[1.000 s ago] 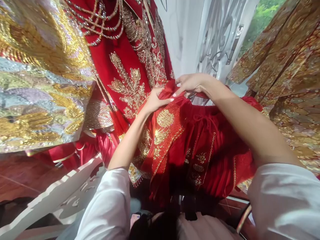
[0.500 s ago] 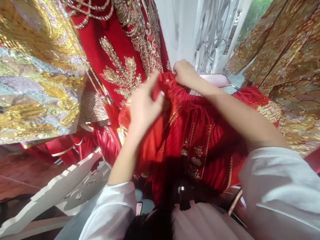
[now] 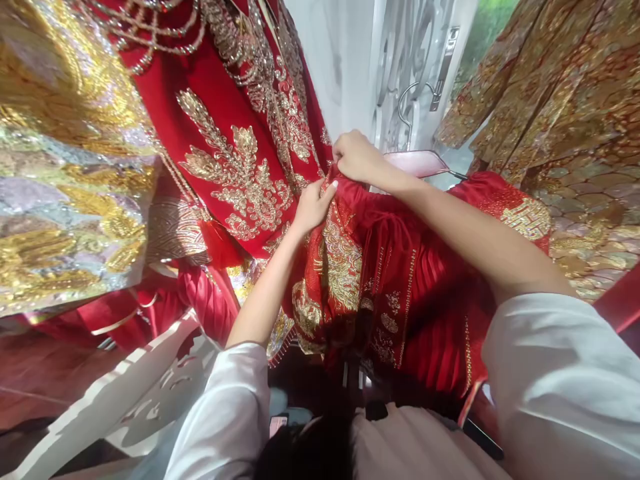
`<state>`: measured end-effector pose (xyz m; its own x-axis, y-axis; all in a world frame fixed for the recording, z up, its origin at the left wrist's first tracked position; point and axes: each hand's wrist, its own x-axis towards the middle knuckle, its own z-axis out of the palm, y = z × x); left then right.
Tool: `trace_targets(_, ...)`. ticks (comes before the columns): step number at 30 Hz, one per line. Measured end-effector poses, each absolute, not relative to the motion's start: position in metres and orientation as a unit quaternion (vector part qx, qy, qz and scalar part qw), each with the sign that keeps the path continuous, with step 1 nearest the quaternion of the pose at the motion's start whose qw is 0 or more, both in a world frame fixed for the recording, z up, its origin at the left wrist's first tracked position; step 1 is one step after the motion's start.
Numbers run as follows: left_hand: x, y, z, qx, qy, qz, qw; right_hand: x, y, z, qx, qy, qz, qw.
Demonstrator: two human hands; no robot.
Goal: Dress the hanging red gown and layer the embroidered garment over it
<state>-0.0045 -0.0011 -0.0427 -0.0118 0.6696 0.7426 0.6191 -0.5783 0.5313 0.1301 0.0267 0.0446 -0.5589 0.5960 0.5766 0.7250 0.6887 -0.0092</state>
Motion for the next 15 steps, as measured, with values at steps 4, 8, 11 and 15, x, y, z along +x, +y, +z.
trace_targets(4,-0.014,0.014,-0.038,0.664,0.438,0.602,0.073,0.182,0.002,0.058,-0.315,-0.887,-0.17,0.292)
trace_targets(8,-0.012,0.027,-0.011,0.66,0.425,0.614,0.084,0.266,-0.022,0.056,-0.477,-0.771,-0.237,0.35)
trace_targets(11,0.008,0.044,0.014,0.667,0.422,0.609,0.079,0.307,-0.019,0.043,-0.585,-0.729,-0.153,0.321)
trace_targets(15,0.033,0.065,0.027,0.718,0.413,0.548,0.119,0.318,-0.004,0.034,-0.581,-0.747,0.025,0.323)
